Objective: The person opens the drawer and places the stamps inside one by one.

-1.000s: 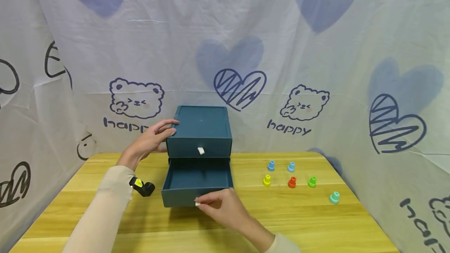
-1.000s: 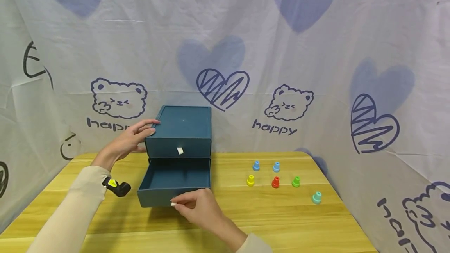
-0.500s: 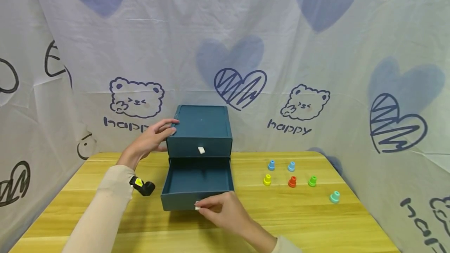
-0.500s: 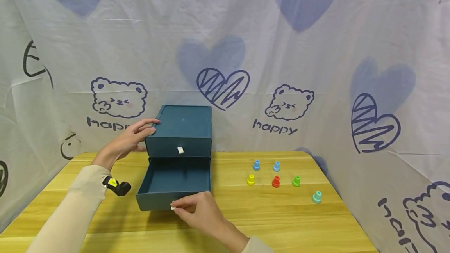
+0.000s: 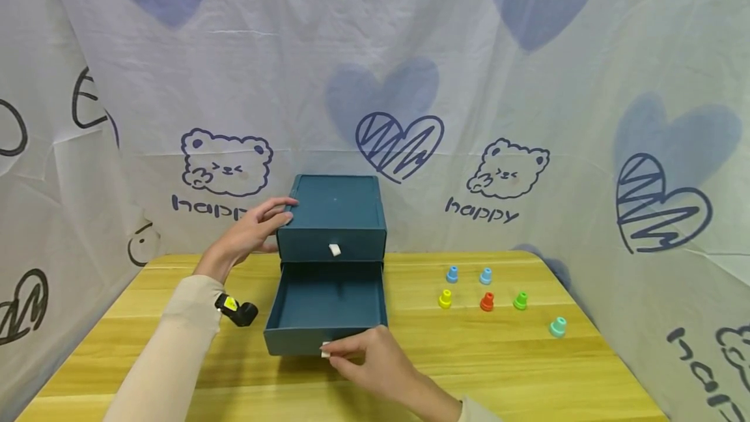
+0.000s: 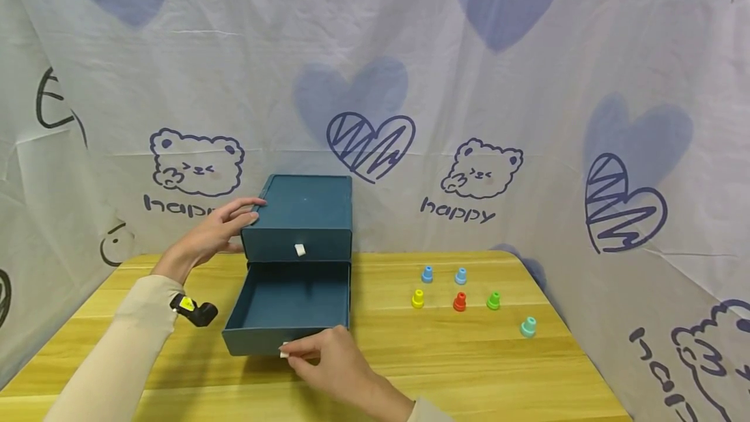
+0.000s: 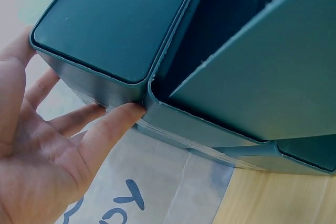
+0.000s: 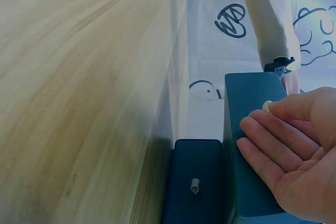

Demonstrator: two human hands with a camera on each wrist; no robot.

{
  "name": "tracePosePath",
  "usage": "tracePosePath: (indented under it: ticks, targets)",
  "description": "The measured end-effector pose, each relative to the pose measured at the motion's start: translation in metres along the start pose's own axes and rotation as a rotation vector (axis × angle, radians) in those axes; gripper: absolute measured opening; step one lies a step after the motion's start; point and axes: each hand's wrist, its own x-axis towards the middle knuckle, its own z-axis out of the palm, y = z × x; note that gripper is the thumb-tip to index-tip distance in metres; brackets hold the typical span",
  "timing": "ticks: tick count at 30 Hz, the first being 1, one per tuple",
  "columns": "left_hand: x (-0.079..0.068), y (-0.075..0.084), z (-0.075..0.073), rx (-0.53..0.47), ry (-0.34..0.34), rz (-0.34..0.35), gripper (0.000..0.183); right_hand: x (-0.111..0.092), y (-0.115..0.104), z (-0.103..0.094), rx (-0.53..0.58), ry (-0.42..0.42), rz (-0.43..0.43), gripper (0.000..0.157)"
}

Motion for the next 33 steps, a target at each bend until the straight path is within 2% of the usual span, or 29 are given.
tracePosePath:
  ticks: [10,15,19,23,26,33]
  targets:
    - [0.0,0.0,0.0,0.0,-0.001,0.003,0.059,-0.004,0.0,-0.003,0.002,-0.039,-0.004,0.021]
    - [0.0,0.0,0.0,-0.005,-0.003,0.001,0.059,-0.006,-0.003,-0.013,0.022,-0.088,-0.01,0.023]
    - [0.0,0.001,0.0,-0.008,-0.001,0.002,0.059,-0.009,-0.01,-0.033,-0.016,-0.109,-0.01,0.023]
    - [0.0,0.002,0.0,-0.007,0.003,-0.002,0.059,-0.012,-0.016,-0.058,-0.071,-0.093,-0.03,0.019]
    - [0.0,0.002,0.0,-0.008,0.004,-0.002,0.059,-0.014,-0.016,-0.075,-0.104,-0.062,-0.052,0.017]
    - [-0.001,0.001,0.001,-0.012,0.002,0.0,0.059,-0.019,-0.003,-0.112,-0.246,0.041,0.006,0.013]
